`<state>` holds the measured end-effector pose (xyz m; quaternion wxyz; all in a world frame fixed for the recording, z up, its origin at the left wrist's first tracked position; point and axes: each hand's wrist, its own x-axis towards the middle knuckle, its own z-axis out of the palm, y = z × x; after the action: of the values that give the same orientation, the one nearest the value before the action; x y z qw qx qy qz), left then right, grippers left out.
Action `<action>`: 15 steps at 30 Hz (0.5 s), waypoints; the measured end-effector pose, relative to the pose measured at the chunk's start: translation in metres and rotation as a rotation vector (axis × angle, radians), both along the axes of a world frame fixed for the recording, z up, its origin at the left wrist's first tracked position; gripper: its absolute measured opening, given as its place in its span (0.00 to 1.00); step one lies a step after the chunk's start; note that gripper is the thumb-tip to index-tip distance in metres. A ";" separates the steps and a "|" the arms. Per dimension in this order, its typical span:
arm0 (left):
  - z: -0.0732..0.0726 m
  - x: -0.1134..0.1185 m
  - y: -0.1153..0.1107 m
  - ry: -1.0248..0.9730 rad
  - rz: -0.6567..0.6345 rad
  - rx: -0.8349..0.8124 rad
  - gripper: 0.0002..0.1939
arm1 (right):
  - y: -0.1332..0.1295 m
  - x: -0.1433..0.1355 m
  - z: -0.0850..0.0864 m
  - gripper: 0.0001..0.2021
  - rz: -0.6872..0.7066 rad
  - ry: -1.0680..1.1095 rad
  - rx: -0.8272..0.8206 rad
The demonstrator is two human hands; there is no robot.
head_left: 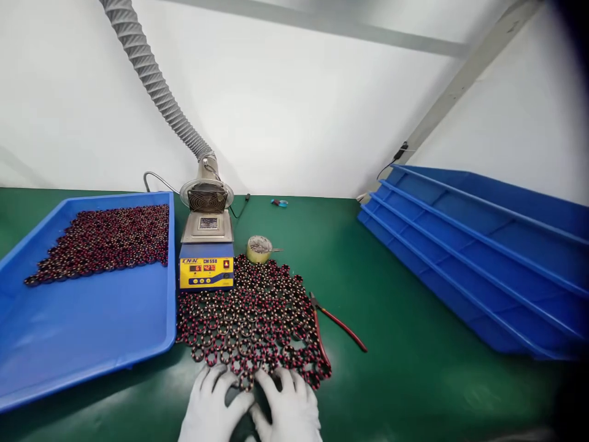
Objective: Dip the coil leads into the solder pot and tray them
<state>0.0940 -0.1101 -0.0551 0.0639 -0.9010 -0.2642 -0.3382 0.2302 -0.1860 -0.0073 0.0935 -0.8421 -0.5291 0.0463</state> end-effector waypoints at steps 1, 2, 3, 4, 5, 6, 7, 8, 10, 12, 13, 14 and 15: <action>0.005 0.002 0.002 -0.012 -0.011 -0.022 0.19 | 0.002 0.005 -0.002 0.17 0.012 -0.001 0.021; 0.012 0.002 0.005 -0.014 -0.031 -0.046 0.20 | 0.004 0.010 -0.005 0.17 0.029 -0.009 0.047; 0.020 0.000 0.007 -0.002 -0.067 -0.066 0.20 | 0.006 0.014 -0.007 0.17 0.044 -0.029 0.076; 0.028 -0.003 0.010 0.024 -0.111 -0.084 0.19 | 0.008 0.017 -0.009 0.16 0.063 -0.057 0.106; 0.036 -0.007 0.013 0.039 -0.156 -0.109 0.16 | 0.009 0.020 -0.011 0.16 0.077 -0.087 0.132; 0.043 -0.012 0.015 0.036 -0.194 -0.147 0.13 | 0.010 0.021 -0.013 0.15 0.097 -0.110 0.152; 0.049 -0.018 0.018 0.018 -0.221 -0.187 0.11 | 0.010 0.023 -0.015 0.15 0.112 -0.125 0.167; 0.053 -0.024 0.020 -0.010 -0.237 -0.220 0.09 | 0.010 0.024 -0.016 0.14 0.123 -0.130 0.183; 0.058 -0.035 0.025 -0.054 -0.225 -0.237 0.07 | 0.008 0.028 -0.019 0.14 0.152 -0.110 0.214; 0.059 -0.044 0.030 -0.067 -0.152 -0.144 0.08 | 0.004 0.035 -0.023 0.14 0.195 -0.085 0.240; 0.058 -0.047 0.033 -0.059 -0.102 -0.075 0.09 | 0.003 0.040 -0.025 0.14 0.223 -0.079 0.242; 0.057 -0.049 0.036 -0.042 -0.050 -0.009 0.11 | 0.002 0.044 -0.025 0.14 0.261 -0.076 0.235; 0.055 -0.050 0.039 -0.016 -0.006 0.045 0.13 | 0.002 0.049 -0.024 0.15 0.306 -0.071 0.212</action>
<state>0.0443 -0.0711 0.0002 0.0811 -0.8974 -0.2543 -0.3514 0.2796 -0.1836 -0.0317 0.1549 -0.7382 -0.6560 -0.0257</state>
